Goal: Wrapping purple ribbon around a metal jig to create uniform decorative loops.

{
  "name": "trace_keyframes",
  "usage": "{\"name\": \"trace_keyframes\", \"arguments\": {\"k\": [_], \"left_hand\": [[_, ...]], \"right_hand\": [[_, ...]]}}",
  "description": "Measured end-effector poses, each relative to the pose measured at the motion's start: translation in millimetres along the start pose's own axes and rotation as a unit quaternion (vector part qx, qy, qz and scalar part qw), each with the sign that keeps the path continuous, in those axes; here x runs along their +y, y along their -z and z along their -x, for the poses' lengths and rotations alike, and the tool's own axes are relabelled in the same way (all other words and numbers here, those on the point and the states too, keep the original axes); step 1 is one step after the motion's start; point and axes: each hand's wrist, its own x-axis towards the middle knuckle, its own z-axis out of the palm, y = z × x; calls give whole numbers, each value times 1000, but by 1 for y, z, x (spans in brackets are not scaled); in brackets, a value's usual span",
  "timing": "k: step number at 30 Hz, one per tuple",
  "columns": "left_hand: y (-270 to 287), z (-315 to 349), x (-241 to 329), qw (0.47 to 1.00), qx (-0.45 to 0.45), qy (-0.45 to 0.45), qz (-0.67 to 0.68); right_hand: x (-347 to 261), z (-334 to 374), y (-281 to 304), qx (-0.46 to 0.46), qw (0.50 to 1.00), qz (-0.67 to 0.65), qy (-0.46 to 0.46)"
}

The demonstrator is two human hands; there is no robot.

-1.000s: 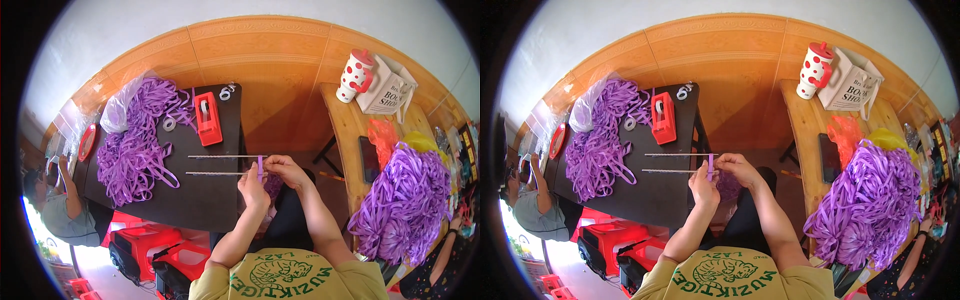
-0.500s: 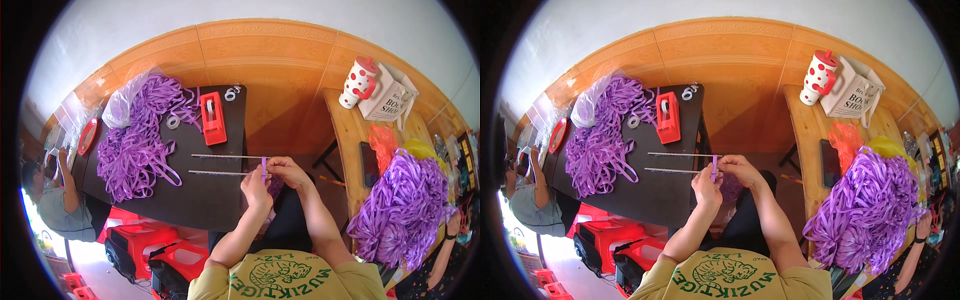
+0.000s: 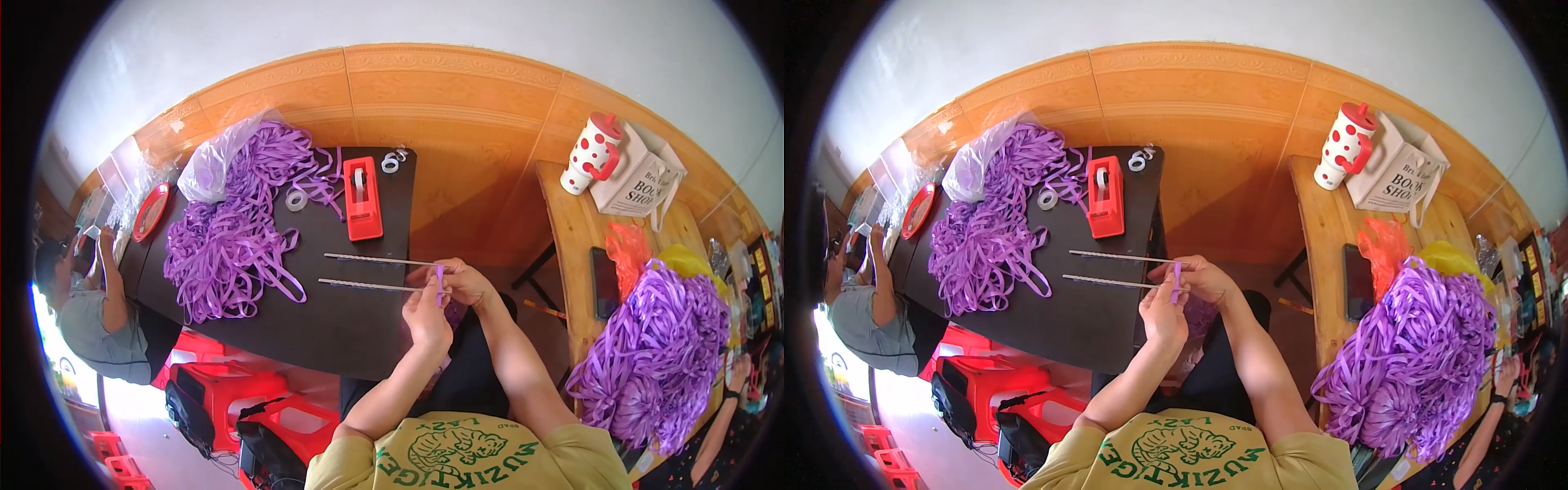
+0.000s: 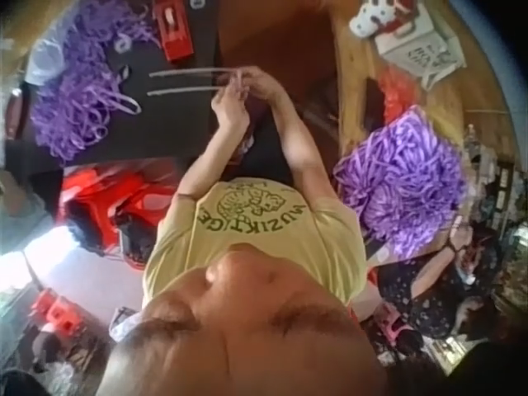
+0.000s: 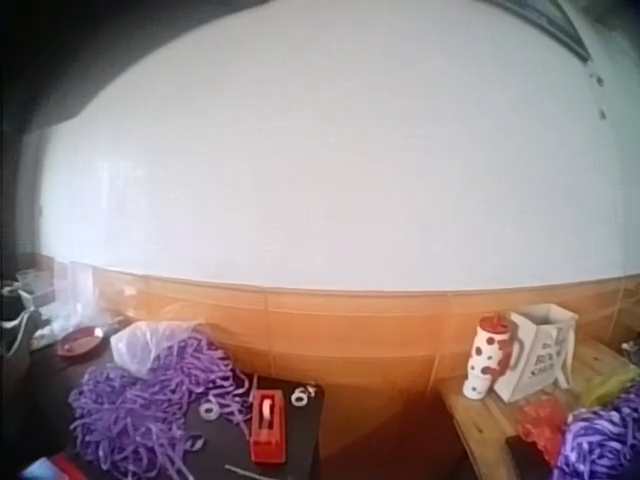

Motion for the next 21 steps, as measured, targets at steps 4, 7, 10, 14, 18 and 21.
{"name": "trace_keyframes", "arguments": {"k": [4, 7, 10, 14, 18, 21], "left_hand": [[8, -9, -9, 996, -34, -70, 48], [9, -11, -12, 993, -42, -86, 62], [7, -10, -16, 992, -52, -93, 69], [11, -11, -15, 991, -49, -113, 44], [10, -10, -14, 990, -57, -122, 53], [7, -9, -12, 990, -52, -107, 70]], "right_hand": [[-1, -9, -2, -27, 1000, -11, -3], [-2, -12, -3, -13, 999, 24, -23], [-8, -8, 10, 138, 963, 217, -79], [-66, -5, -23, 167, 932, 316, 60], [-99, -20, -46, -2, 867, 499, 24], [-106, -33, -65, -98, 699, 707, -48]]}}
